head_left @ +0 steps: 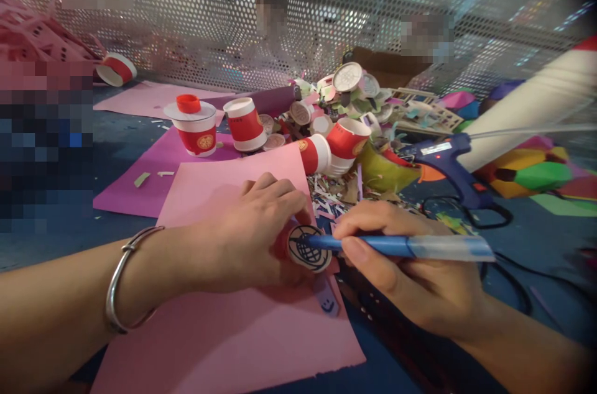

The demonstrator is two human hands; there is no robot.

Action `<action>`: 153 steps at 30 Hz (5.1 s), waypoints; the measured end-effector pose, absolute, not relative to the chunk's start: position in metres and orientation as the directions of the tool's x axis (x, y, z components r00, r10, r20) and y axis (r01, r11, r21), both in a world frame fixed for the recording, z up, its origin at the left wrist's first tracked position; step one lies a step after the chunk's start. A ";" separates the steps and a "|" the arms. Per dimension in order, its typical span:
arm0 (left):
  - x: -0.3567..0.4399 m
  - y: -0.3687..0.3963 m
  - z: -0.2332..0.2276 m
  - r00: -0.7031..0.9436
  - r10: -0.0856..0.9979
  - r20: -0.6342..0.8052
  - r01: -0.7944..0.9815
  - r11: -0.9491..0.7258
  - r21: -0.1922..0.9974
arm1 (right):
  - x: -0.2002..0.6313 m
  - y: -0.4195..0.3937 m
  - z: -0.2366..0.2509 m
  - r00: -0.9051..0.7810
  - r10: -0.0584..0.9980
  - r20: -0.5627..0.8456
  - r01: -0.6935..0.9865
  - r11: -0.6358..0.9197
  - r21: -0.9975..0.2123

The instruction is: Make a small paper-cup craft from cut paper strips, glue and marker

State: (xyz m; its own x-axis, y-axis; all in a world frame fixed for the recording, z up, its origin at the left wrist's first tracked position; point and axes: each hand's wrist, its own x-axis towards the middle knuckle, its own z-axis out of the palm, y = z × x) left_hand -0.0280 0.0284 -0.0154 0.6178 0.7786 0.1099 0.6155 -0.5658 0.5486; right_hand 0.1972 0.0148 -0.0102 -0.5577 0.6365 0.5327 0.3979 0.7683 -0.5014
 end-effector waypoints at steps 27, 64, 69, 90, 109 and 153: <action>-0.029 0.029 -0.023 0.612 0.770 0.182 0.611 -0.606 0.509 | 0.200 0.015 -0.008 -0.522 0.729 0.442 0.346 0.655 -0.672; -0.028 0.028 -0.011 0.614 0.788 0.045 0.658 -0.543 0.522 | 0.207 0.022 -0.009 -0.473 0.715 0.515 0.422 0.697 -0.581; -0.029 0.029 -0.015 0.624 0.773 0.110 0.623 -0.578 0.527 | 0.208 0.021 -0.008 -0.496 0.694 0.522 0.438 0.719 -0.540; -0.032 0.017 0.003 0.499 0.661 0.560 0.666 -0.706 0.240 | 0.210 0.028 -0.019 -0.264 0.811 0.522 0.275 0.582 -0.765; -0.033 0.020 -0.003 0.319 0.718 0.619 0.520 -0.679 0.518 | 0.204 0.027 -0.017 -0.286 0.840 0.462 0.219 0.526 -0.821; -0.039 0.034 -0.010 0.424 0.905 0.016 0.029 -0.031 0.999 | 0.209 0.024 -0.014 -0.326 0.816 0.477 0.355 0.574 -0.738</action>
State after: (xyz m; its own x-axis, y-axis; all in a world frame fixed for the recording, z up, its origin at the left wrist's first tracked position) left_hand -0.0393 0.0336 -0.0097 0.4242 0.9054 0.0159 0.0286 -0.0310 0.9991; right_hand 0.2090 0.0239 -0.0144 -0.3265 0.8158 0.4773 0.3548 0.5738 -0.7381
